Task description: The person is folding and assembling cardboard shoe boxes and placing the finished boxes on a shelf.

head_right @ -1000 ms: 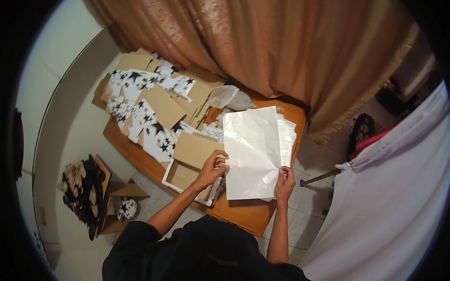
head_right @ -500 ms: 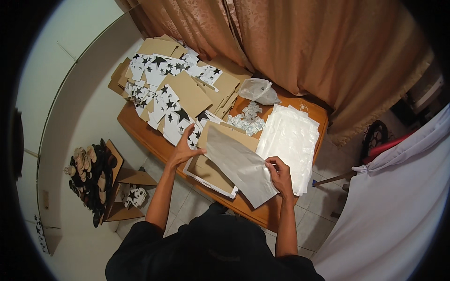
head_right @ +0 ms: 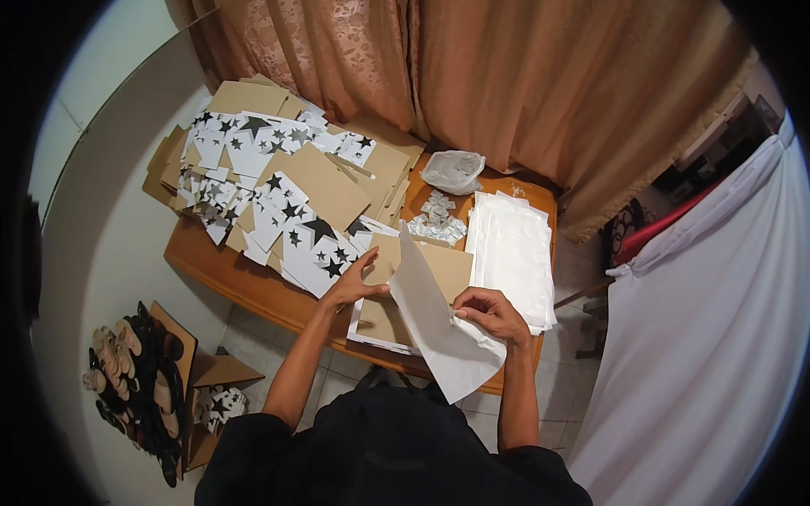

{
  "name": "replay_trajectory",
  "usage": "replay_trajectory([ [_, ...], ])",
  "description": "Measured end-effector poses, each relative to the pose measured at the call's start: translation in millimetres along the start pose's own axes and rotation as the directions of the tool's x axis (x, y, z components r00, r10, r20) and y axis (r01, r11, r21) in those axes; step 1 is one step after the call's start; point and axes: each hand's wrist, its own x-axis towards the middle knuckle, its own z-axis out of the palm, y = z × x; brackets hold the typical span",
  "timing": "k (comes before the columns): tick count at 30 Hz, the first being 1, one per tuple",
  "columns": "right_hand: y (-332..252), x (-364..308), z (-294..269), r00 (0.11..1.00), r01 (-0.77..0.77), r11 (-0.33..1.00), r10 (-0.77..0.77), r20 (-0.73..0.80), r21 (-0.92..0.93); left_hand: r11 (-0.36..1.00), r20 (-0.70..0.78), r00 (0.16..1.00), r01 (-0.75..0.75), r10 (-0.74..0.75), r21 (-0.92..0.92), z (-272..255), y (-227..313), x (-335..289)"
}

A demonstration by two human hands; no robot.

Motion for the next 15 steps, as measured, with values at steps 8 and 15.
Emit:
replay_trajectory([
  [8, -14.7, -7.7, 46.3, 0.995, -0.007, 1.0, 0.008, -0.1, 0.018, 0.961, 0.115, 0.992, -0.016, 0.05, -0.277, -20.9, -3.3, 12.1],
  [15, 33.7, -12.4, 15.8, 0.846, -0.186, 0.966, 0.063, -0.53, -0.182, 0.839, 0.045, 0.997, 0.079, -0.065, -0.538, -44.3, -27.7, -17.3],
])
